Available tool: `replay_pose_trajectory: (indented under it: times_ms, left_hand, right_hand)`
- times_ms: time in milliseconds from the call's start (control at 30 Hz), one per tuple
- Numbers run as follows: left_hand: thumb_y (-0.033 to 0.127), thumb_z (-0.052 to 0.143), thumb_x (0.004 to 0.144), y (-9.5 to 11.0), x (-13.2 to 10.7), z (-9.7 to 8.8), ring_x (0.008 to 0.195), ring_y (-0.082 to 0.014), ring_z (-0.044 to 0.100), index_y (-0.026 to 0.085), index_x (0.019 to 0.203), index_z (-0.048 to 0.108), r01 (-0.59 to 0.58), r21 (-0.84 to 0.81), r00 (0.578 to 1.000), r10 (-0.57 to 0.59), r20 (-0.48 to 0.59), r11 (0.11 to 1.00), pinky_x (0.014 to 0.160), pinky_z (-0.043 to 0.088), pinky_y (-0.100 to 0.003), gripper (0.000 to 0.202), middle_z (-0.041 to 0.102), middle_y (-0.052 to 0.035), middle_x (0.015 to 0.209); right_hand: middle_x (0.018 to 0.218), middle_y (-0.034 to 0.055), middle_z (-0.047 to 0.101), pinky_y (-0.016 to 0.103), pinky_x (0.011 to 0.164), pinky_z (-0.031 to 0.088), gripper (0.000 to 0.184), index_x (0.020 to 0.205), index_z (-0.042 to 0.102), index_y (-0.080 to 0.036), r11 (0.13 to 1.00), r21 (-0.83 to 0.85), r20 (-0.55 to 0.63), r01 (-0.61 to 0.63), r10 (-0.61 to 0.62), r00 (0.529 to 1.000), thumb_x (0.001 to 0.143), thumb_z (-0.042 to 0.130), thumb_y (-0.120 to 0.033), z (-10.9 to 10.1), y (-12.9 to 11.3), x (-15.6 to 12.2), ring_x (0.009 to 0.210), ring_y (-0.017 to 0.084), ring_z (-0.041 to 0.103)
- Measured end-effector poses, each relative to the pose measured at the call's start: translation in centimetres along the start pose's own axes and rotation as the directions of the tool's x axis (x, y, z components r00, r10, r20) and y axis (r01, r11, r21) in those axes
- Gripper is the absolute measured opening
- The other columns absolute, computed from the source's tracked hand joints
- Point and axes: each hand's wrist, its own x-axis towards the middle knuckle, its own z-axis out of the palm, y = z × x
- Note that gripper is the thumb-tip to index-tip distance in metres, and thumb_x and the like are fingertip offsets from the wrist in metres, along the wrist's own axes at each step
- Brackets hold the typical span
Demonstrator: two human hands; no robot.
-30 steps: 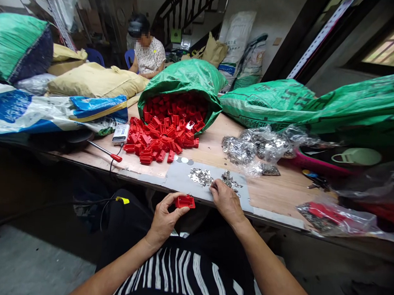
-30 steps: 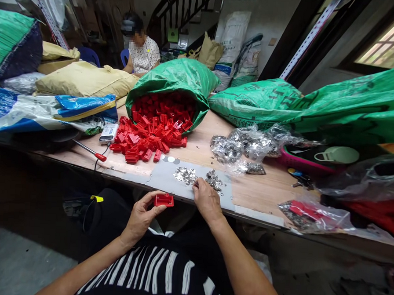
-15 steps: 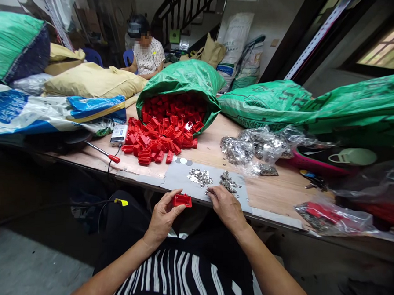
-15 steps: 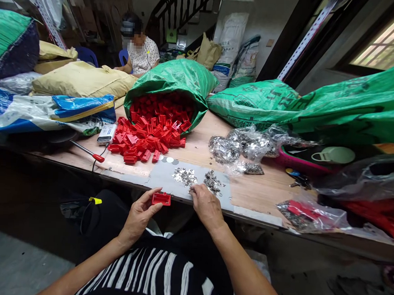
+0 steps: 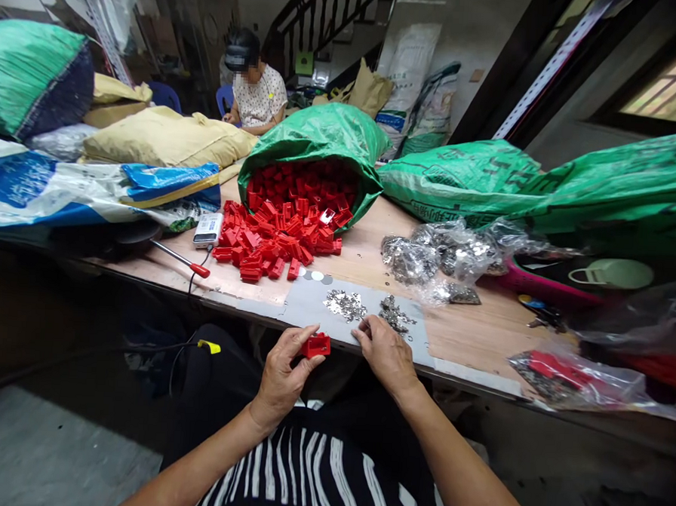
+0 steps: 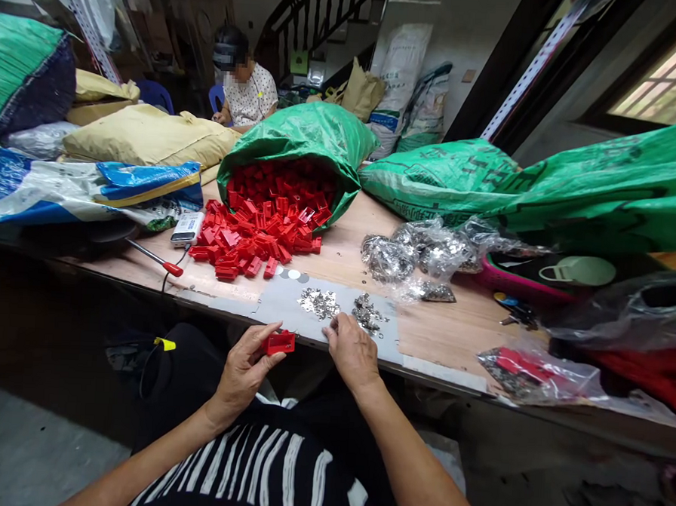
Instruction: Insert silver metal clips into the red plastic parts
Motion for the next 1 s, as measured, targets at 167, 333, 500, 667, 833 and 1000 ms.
replay_pose_trajectory:
  times_ms: [167, 333, 500, 667, 833, 1000]
  left_hand:
    - [0.030, 0.066, 0.081, 0.0, 0.1, 0.1, 0.099, -0.0198, 0.063, 0.027, 0.123, 0.061, 0.089, -0.062, 0.996, -0.090, -0.008, 0.994, 0.091, 0.050, -0.032, 0.042, 0.064, -0.0055, 0.109]
    - [0.034, 0.064, 0.083, 0.2, 0.4, 0.1, 0.093, -0.0175, 0.063, 0.025, 0.127, 0.057, 0.209, -0.160, 0.977, -0.212, 0.001, 0.965, 0.087, 0.051, -0.031, 0.046, 0.062, -0.0045, 0.110]
    - [0.032, 0.061, 0.085, 0.2, 0.4, 0.1, 0.091, -0.0171, 0.062, 0.027, 0.130, 0.055, 0.141, -0.080, 0.990, -0.139, 0.033, 0.987, 0.084, 0.052, -0.031, 0.045, 0.060, -0.0044, 0.104]
    - [0.025, 0.061, 0.086, 0.4, 0.3, 0.4, 0.095, -0.0174, 0.060, 0.029, 0.128, 0.056, 0.004, 0.049, 0.997, -0.007, 0.071, 0.999, 0.086, 0.051, -0.031, 0.043, 0.059, -0.0051, 0.105]
    - [0.020, 0.060, 0.086, 0.7, 0.2, 0.4, 0.095, -0.0175, 0.060, 0.029, 0.129, 0.055, -0.066, 0.060, 0.990, 0.057, 0.132, 0.996, 0.084, 0.051, -0.031, 0.045, 0.059, -0.0055, 0.107]
    - [0.022, 0.066, 0.080, 0.9, 0.3, 0.5, 0.094, -0.0184, 0.062, 0.024, 0.122, 0.057, 0.132, -0.110, 0.990, -0.124, 0.070, 0.985, 0.085, 0.051, -0.032, 0.042, 0.063, -0.0059, 0.107]
  right_hand:
    - [0.090, 0.0034, 0.064, 0.028, 0.064, 0.037, 0.001, 0.084, 0.055, -0.022, 0.999, 0.035, 0.015, 0.019, -0.020, 1.000, 0.086, 0.055, -0.023, 0.0, -0.1, 0.1, 0.076, 0.018, 0.060]
    - [0.082, 0.0027, 0.063, 0.029, 0.068, 0.039, 0.006, 0.089, 0.054, -0.022, 0.940, 0.335, 0.016, 0.063, -0.073, 0.997, 0.087, 0.048, -0.023, 0.0, -0.3, 0.1, 0.075, 0.018, 0.058]
    - [0.077, 0.0000, 0.058, 0.027, 0.069, 0.041, 0.018, 0.085, 0.058, -0.020, 0.652, 0.758, 0.170, 0.028, -0.239, 0.956, 0.086, 0.054, -0.038, -0.4, -1.0, -0.4, 0.073, 0.015, 0.052]
    - [0.078, -0.0011, 0.057, 0.027, 0.070, 0.041, 0.022, 0.084, 0.056, -0.020, 0.511, 0.856, 0.231, -0.070, -0.259, 0.938, 0.080, 0.064, -0.040, 0.2, -1.8, -1.1, 0.073, 0.014, 0.050]
    - [0.073, -0.0026, 0.055, 0.025, 0.063, 0.039, 0.030, 0.080, 0.053, -0.019, 0.480, 0.868, 0.264, -0.130, -0.224, 0.938, 0.076, 0.068, -0.045, 0.8, -2.0, -1.4, 0.067, 0.012, 0.049]
    - [0.061, -0.0062, 0.053, 0.020, 0.045, 0.025, 0.038, 0.078, 0.047, -0.020, 0.362, 0.888, 0.365, -0.283, -0.185, 0.912, 0.074, 0.067, -0.052, 0.5, -2.4, -1.7, 0.046, 0.006, 0.037]
